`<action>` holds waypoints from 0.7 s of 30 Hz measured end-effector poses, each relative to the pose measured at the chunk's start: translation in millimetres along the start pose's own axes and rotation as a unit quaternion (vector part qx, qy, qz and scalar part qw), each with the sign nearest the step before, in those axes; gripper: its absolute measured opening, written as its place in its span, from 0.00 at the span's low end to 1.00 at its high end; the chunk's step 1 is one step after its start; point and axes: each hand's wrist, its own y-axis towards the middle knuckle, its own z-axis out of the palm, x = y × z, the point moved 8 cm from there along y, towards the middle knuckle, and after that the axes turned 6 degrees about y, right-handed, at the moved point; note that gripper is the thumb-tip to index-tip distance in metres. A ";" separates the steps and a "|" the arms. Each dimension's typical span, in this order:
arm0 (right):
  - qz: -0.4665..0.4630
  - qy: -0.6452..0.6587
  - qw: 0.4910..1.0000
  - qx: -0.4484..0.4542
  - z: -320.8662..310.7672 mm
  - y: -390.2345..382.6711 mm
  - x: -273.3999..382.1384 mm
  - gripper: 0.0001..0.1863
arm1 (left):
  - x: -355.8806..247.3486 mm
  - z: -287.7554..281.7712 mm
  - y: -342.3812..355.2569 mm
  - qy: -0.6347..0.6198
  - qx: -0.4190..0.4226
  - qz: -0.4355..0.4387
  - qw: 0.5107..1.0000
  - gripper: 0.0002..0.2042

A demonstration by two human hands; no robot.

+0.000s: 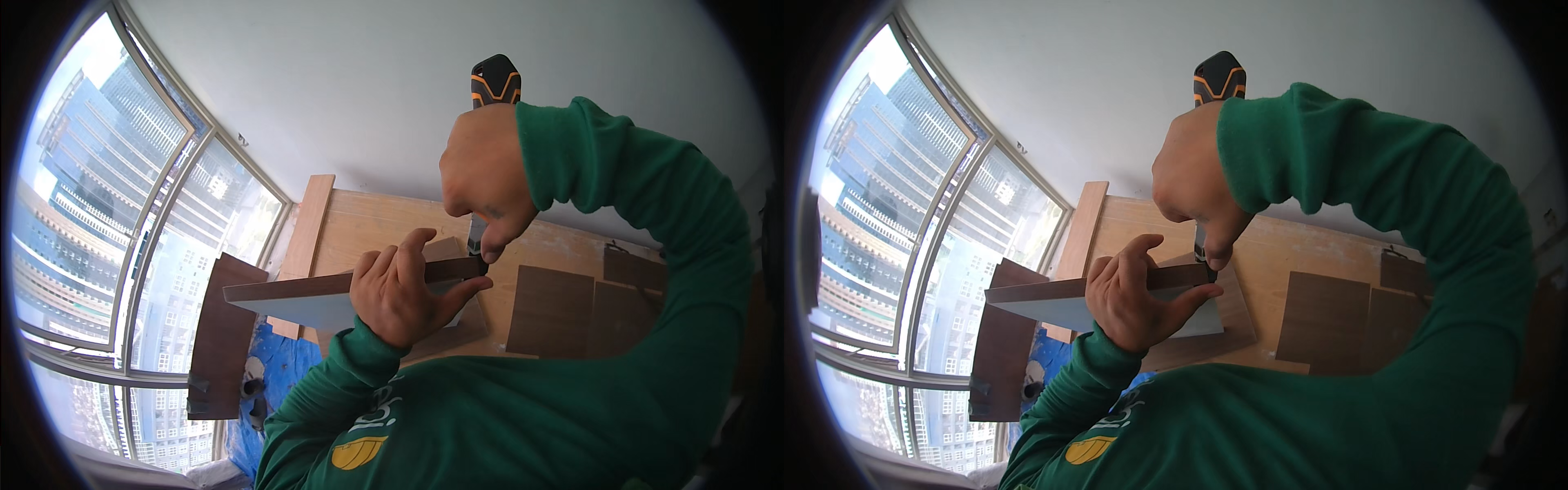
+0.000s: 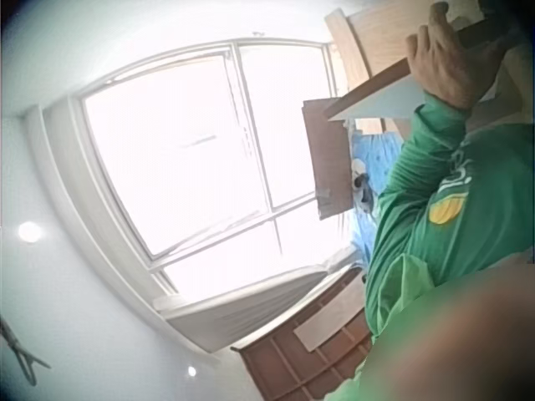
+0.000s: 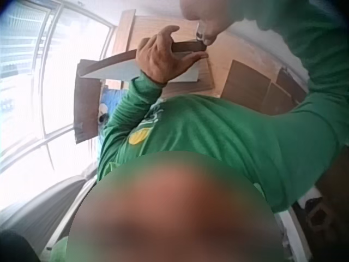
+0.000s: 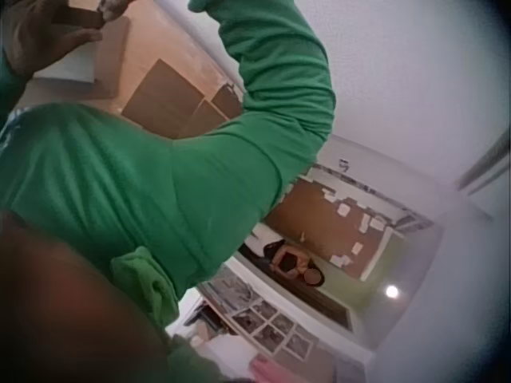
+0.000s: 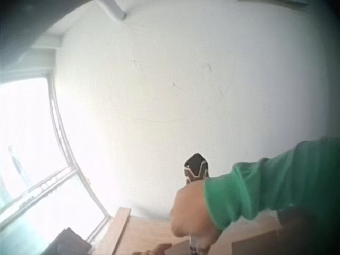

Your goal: The person cuts a wood panel using a utility knife and a straightedge, then snaps off the cut strip. They repeat the process on another panel, scoring and snapping to separate a strip. The person works at a wooden workbench in a room with a large window.

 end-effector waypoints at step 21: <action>0.592 0.523 0.599 -0.128 632.5 -87.5 10.5 0.27 | -38.3 16.5 39.7 -0.145 0.355 0.382 0.841 0.17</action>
